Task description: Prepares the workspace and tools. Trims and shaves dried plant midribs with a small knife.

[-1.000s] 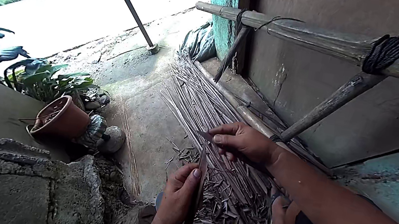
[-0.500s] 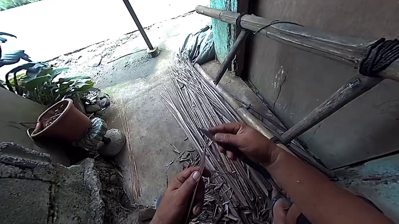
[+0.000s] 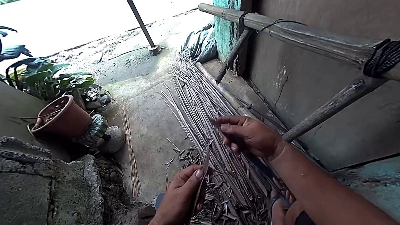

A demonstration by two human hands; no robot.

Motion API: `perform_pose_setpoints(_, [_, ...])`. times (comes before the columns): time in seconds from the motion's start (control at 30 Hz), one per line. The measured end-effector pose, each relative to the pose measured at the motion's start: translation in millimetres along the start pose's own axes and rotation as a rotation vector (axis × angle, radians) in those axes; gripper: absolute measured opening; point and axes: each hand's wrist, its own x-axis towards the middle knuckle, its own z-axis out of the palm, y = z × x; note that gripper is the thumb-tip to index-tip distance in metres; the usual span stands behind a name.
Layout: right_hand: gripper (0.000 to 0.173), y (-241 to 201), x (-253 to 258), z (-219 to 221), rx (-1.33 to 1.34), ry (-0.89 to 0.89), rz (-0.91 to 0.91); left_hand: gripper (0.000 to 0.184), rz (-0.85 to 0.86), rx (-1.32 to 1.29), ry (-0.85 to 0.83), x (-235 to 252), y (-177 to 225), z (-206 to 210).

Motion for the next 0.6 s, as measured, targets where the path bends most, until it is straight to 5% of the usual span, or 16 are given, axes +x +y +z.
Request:
perform_pose_setpoints(0.07, [0.028, 6, -2, 6, -0.017, -0.106, 0.018, 0.035, -0.013, 0.020, 0.011, 1, 0, 2])
perform_pose_setpoints(0.27, [0.026, 6, 4, 3, 0.013, 0.145, -0.003, 0.023, -0.105, 0.031, 0.046, 0, -5, 5])
perform_pose_setpoints(0.5, [0.022, 18, -9, 13, -0.214, -0.378, 0.097, 0.029, -0.077, -0.052, 0.101, 1, 5, 3])
perform_pose_setpoints(0.6, [0.021, 23, -9, 19, -0.185, -0.409, 0.034, 0.027, -0.042, -0.112, 0.058, -1, 7, 3])
